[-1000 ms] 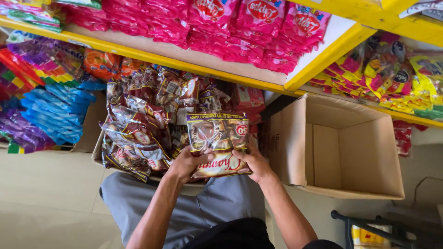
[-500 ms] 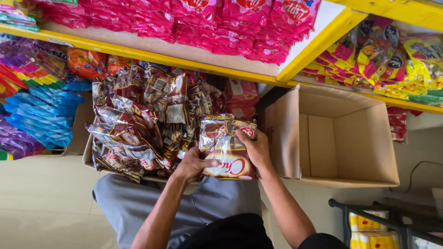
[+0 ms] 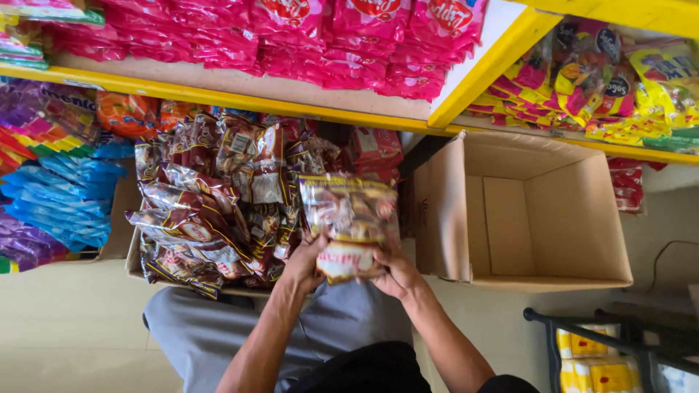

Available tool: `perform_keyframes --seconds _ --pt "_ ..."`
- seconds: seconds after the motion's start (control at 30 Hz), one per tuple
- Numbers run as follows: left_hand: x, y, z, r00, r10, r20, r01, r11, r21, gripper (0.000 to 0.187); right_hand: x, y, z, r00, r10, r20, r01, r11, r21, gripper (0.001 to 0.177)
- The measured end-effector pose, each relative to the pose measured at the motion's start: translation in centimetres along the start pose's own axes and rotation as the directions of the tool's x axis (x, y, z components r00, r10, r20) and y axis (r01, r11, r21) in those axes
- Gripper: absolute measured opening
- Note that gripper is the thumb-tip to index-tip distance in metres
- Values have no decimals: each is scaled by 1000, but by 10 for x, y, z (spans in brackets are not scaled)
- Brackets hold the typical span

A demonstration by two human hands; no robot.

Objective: Organizing and stocking various snack and candy packets onto store shelves from boxes on the floor.

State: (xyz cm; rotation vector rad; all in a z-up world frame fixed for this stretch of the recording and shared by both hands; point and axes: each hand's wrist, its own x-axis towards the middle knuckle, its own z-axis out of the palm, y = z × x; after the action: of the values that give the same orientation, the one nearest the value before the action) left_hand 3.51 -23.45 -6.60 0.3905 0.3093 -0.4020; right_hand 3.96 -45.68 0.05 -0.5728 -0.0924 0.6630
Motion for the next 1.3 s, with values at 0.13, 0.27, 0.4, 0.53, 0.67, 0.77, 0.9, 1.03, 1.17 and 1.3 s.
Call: perform_keyframes --seconds 0.13,0.27,0.4,0.53,0.67,0.77,0.9,1.03,1.17,1.3 --pt "9 6 3 962 -55 -268 96 985 141 39 -1 10 -52 980 -6 -201 14 999 37 51" --pt "-5 21 63 966 110 -233 10 886 463 42 2 -22 -10 907 -76 -414 -21 974 -225 52" --pt "12 24 93 904 398 -155 -238 771 591 48 10 -55 9 810 -280 -515 59 913 -404 57" --pt "14 67 188 910 409 65 -373 740 559 51 29 -125 39 779 -508 -368 263 797 -544 64" --pt "25 114 286 802 468 370 -589 520 619 55 55 -212 102 751 -655 -79 527 667 -526 72" --pt "58 143 351 737 498 458 -673 469 572 57 89 -276 133 648 -759 -63 616 570 -544 66" --pt "131 182 415 674 511 533 -739 485 468 56 148 -351 152 541 -840 -29 696 468 -545 52" --pt "212 212 438 616 520 591 -788 416 454 53 198 -387 136 499 -867 3 738 423 -527 46" --pt "261 224 442 579 554 598 -798 237 554 47 233 -396 109 407 -911 74 764 295 -574 49" --pt "289 222 445 556 615 559 -729 37 684 48 246 -392 100 263 -949 173 655 44 -754 55"
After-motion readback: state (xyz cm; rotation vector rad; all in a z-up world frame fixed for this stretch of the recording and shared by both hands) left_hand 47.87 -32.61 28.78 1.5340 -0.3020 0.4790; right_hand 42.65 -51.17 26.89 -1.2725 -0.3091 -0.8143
